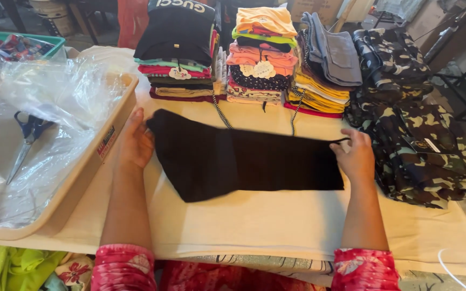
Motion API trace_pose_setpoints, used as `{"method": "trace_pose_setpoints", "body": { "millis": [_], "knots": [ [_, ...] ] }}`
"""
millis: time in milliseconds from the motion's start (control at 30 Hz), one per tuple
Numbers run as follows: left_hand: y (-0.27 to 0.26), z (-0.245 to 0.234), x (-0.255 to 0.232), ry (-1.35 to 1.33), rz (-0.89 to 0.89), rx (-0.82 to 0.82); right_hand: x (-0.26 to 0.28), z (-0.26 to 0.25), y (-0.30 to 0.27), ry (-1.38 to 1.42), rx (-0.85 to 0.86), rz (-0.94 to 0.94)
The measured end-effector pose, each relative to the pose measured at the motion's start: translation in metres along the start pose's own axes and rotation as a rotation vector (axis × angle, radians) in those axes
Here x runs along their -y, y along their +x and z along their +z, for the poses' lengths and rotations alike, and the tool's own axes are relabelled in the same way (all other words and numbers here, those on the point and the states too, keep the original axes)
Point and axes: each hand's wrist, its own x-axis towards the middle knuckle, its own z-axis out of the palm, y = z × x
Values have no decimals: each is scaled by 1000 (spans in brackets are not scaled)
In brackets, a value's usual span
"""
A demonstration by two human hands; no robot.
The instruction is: Folding clothing items and organizing bags on a workbench in a warehouse environment.
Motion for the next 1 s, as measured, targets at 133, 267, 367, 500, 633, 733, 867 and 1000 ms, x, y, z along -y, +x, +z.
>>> {"method": "trace_pose_setpoints", "body": {
  "millis": [133,267,367,500,633,733,867,1000],
  "knots": [
    [-19,23,-13,131,-233,-3,-17,10,6,-274,-21,67],
    [-15,15,-2,706,-426,-78,-1,8,5,-441,449,473],
    [-16,14,1,686,-514,82,6,8,5,-515,626,486],
    [-28,34,0,608,-480,210,-34,37,5,-279,572,382],
    [-30,40,2,422,-534,171,-43,47,6,-165,441,387],
    [-27,32,1,481,-509,175,-51,43,7,142,381,480],
    [-13,17,6,462,-361,167,-63,20,16,600,245,503],
    [-6,13,14,459,-208,-68,-68,-6,17,729,13,507]
  ]
}}
